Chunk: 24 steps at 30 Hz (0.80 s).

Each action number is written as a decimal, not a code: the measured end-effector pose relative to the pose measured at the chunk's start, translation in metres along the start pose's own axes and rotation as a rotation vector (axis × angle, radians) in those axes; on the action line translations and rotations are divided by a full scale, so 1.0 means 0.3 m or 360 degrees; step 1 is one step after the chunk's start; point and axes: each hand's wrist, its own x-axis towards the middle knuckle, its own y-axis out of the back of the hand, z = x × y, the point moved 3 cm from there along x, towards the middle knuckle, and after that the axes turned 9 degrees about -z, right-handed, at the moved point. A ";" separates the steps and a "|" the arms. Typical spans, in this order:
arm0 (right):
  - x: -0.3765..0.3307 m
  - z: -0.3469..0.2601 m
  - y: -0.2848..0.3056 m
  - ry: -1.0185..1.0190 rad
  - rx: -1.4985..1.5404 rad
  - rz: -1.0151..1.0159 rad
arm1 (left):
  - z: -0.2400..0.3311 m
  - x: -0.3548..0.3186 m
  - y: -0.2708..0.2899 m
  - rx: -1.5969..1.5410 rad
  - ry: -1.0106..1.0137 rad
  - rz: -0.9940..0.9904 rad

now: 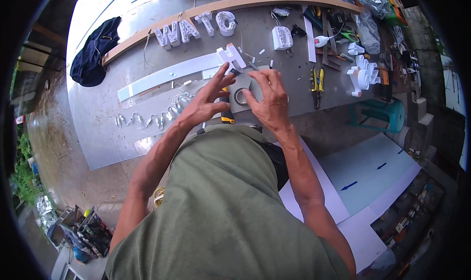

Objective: The recorder is assembling LED strips into the backs of acrylic sign letters on a workshop table.

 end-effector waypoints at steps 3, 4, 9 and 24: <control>0.036 -0.040 -0.055 0.0160 -0.0160 -0.0214 | 0.013 -0.074 -0.011 -0.0022 0.0028 0.0007; 0.047 -0.040 -0.065 0.0166 -0.0152 -0.0214 | 0.017 -0.091 -0.013 0.0031 0.0012 0.0007; 0.038 -0.047 -0.134 0.0467 -0.0356 -0.0379 | 0.038 -0.148 -0.050 0.0215 0.0051 0.0017; -0.120 0.119 -0.172 -0.1031 0.1436 -0.0602 | -0.062 -0.272 0.318 0.1202 0.0289 0.1377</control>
